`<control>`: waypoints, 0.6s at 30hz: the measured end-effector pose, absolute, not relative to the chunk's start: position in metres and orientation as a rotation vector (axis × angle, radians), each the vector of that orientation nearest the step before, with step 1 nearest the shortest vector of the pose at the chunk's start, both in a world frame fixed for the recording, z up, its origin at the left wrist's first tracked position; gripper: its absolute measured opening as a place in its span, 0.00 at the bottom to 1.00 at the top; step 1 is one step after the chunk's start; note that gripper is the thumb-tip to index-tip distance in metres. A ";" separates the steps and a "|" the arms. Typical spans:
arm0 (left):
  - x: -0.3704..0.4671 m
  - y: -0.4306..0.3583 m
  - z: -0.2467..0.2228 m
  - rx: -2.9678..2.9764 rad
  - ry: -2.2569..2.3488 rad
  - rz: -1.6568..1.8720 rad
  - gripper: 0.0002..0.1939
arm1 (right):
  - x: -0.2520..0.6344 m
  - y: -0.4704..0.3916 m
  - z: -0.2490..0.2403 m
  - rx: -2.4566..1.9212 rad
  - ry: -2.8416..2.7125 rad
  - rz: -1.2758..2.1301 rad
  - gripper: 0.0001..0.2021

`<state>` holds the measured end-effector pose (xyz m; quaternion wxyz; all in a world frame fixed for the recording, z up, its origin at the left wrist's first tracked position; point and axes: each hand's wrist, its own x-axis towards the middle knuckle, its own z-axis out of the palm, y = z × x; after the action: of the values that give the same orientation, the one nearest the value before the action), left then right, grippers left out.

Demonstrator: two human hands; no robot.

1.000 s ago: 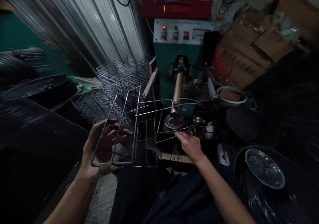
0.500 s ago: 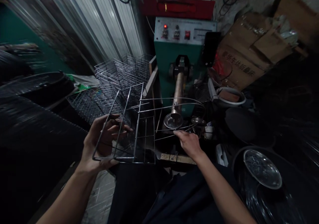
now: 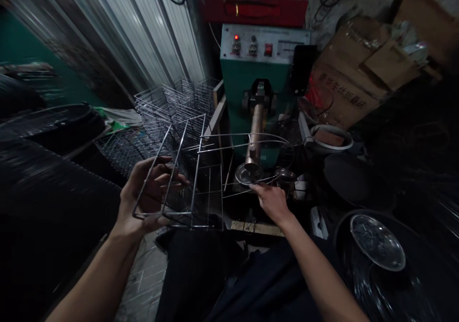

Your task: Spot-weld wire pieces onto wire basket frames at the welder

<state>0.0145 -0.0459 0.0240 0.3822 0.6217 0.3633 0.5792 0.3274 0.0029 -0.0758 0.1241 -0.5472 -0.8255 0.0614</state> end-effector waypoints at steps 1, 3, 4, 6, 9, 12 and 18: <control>0.015 -0.045 0.024 1.569 0.923 1.477 0.49 | 0.327 0.003 -0.075 -1.602 -2.410 0.166 0.23; 0.015 -0.044 0.024 1.544 0.925 1.484 0.48 | 0.326 0.004 -0.075 -1.609 -2.416 0.151 0.21; 0.015 -0.044 0.025 1.541 0.934 1.485 0.48 | 0.326 0.003 -0.075 -1.608 -2.420 0.148 0.21; 0.014 -0.044 0.025 1.550 0.957 1.476 0.48 | 0.327 0.002 -0.074 -1.604 -2.430 0.131 0.21; 0.012 -0.042 0.026 1.578 0.961 1.455 0.47 | 0.331 -0.001 -0.072 -1.673 -2.402 0.021 0.18; 0.009 -0.040 0.026 1.587 0.957 1.412 0.46 | 0.337 -0.002 -0.069 -1.789 -2.444 -0.121 0.18; 0.009 -0.035 0.027 1.624 0.954 1.416 0.45 | 0.340 0.003 -0.065 -1.786 -2.596 -0.207 0.22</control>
<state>0.0089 -0.0351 0.0270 0.3826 0.6366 0.3742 0.5554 0.3400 0.0026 -0.0654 -0.0082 -0.5654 -0.8222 -0.0657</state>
